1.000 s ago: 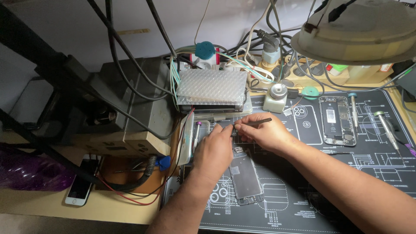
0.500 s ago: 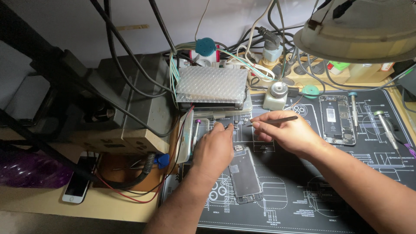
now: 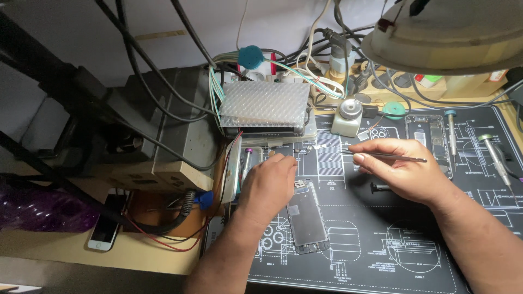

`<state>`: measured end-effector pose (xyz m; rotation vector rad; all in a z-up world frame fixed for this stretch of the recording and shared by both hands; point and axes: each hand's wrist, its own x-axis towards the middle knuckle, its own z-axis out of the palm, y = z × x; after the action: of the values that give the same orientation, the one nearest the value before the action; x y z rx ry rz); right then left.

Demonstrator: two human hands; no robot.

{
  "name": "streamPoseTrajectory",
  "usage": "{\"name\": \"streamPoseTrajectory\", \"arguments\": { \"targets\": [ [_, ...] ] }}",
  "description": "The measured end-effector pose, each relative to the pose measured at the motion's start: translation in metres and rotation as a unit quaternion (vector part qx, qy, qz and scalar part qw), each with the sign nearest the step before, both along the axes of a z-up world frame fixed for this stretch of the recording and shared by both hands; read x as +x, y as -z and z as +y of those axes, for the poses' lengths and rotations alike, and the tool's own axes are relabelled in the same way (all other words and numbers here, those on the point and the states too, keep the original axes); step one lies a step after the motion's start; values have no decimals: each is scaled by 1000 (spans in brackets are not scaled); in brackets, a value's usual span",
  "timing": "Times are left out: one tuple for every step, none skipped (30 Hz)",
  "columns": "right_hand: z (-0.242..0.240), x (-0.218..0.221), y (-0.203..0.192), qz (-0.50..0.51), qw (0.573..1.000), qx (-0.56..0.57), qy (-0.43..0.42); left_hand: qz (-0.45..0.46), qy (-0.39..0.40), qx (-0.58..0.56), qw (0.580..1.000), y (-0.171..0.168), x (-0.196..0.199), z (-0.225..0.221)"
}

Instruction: Repairing internal components of a mobile phone using a precision tool on a diagnostic mat

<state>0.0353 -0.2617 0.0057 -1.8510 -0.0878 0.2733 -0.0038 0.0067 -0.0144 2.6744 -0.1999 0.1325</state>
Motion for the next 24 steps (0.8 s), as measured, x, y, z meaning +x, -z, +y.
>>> {"name": "streamPoseTrajectory", "arguments": {
  "targets": [
    [-5,1,1,-98,993,-60,-32,25,36,-9,999,-7,0,2],
    [-9,1,2,-195,972,-120,-63,50,71,-17,996,-15,-1,3],
    [-13,2,2,-194,972,-117,-62,50,72,-14,996,-18,-4,5],
    [-16,2,3,-250,956,-129,-83,73,107,14,991,-22,-8,7],
    [-18,3,4,-304,937,-139,-102,95,143,44,984,-25,-11,10],
    [-19,3,4,-303,938,-135,-100,97,144,48,984,-27,-13,10],
    [-20,4,3,-332,926,-139,-112,105,132,53,984,-28,-14,9],
    [-21,5,2,-360,914,-142,-124,112,120,59,985,-29,-16,8],
    [-23,6,2,-360,914,-143,-121,112,123,59,984,-26,-14,7],
    [-23,7,3,-368,910,-135,-134,95,133,61,985,-23,-12,7],
    [-23,8,4,-375,906,-127,-148,79,141,62,985,-19,-12,7],
    [-25,8,5,-374,907,-127,-147,80,142,62,985,-18,-11,7],
    [-25,8,7,-372,904,-139,-161,64,146,72,985,-17,-10,6],
    [-26,9,8,-369,900,-152,-174,49,151,82,984,-16,-9,6],
    [-24,8,8,-368,900,-151,-176,49,149,81,984,-17,-9,5],
    [-23,7,7,-377,895,-147,-188,59,153,65,984,-18,-9,4],
    [-21,7,6,-385,890,-142,-198,69,157,49,984,-20,-8,3],
    [-20,5,5,-385,890,-142,-199,69,157,49,984,-21,-8,4],
    [-19,4,4,-388,888,-138,-205,71,155,48,984,-22,-8,3],
    [-18,2,3,-391,886,-134,-211,73,154,46,984,-23,-7,2],
    [-18,2,2,-391,886,-136,-210,72,156,45,984,-24,-6,2],
    [-17,2,2,-384,887,-138,-218,76,154,30,985,-25,-5,2],
    [-16,1,3,-376,888,-140,-227,82,152,16,985,-25,-5,2],
    [-17,1,2,-375,888,-142,-226,82,153,14,985,-26,-3,0]
  ]
}}
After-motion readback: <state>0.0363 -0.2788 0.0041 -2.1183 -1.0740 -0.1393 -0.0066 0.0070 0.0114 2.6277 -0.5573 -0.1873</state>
